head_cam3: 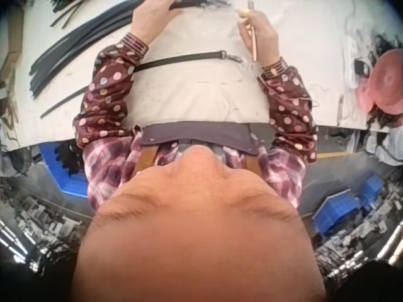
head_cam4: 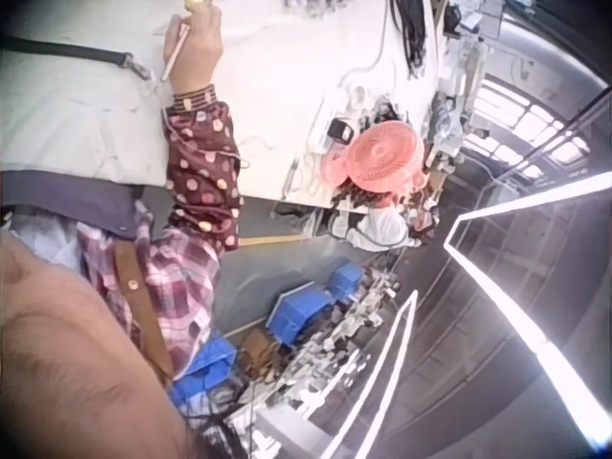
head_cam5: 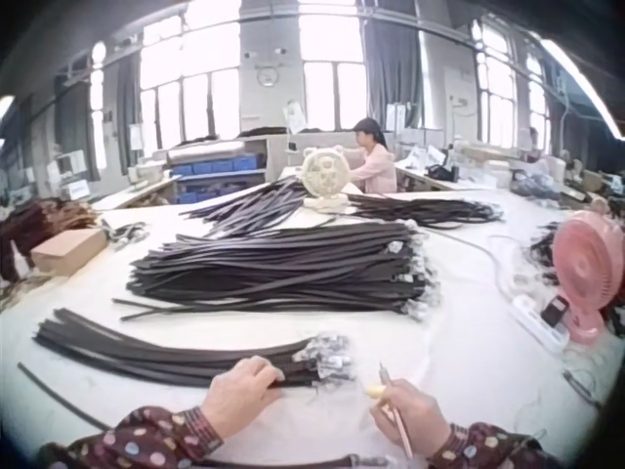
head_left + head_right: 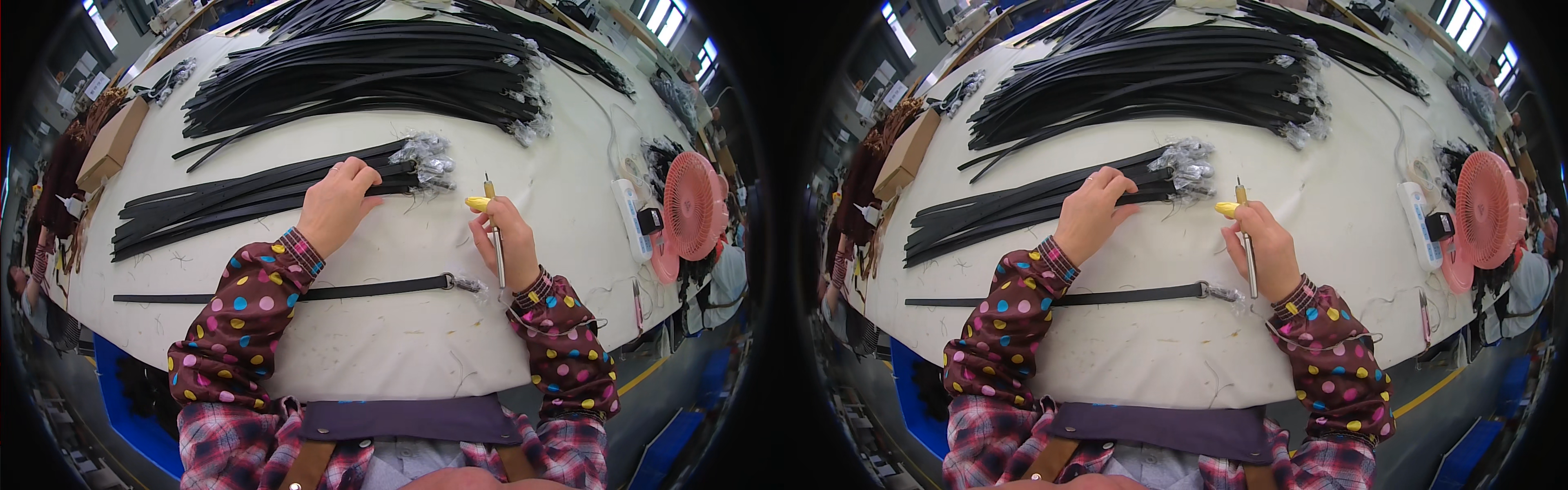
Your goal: The person uses a yellow-handled awl to stitch a black strap on a white work surface. They repeatedly pierce the strap and pull thread through, then set the finished strap aside and pick up another from a pile to continue stitching.
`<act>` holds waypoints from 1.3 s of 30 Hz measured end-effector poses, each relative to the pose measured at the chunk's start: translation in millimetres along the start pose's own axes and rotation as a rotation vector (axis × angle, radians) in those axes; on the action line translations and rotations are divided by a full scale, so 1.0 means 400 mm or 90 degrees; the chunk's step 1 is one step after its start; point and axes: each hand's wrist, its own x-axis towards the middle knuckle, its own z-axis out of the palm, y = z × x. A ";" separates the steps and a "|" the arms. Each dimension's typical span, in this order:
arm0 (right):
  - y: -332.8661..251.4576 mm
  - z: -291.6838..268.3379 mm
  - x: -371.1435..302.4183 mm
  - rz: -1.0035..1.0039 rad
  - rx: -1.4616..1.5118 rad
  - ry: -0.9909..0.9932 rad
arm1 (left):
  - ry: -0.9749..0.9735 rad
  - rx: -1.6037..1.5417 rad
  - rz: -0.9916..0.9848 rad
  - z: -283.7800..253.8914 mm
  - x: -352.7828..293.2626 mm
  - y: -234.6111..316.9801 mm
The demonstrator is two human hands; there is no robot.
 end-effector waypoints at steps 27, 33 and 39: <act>-0.013 -0.004 0.002 -0.048 -0.058 0.012 | 0.108 0.089 -0.021 -0.018 0.005 -0.013; -0.003 0.002 -0.002 -0.078 -0.057 0.003 | 0.040 0.011 0.101 0.016 -0.028 -0.009; -0.031 0.006 -0.003 -0.047 -0.017 -0.060 | -0.063 0.020 0.155 0.005 -0.056 0.011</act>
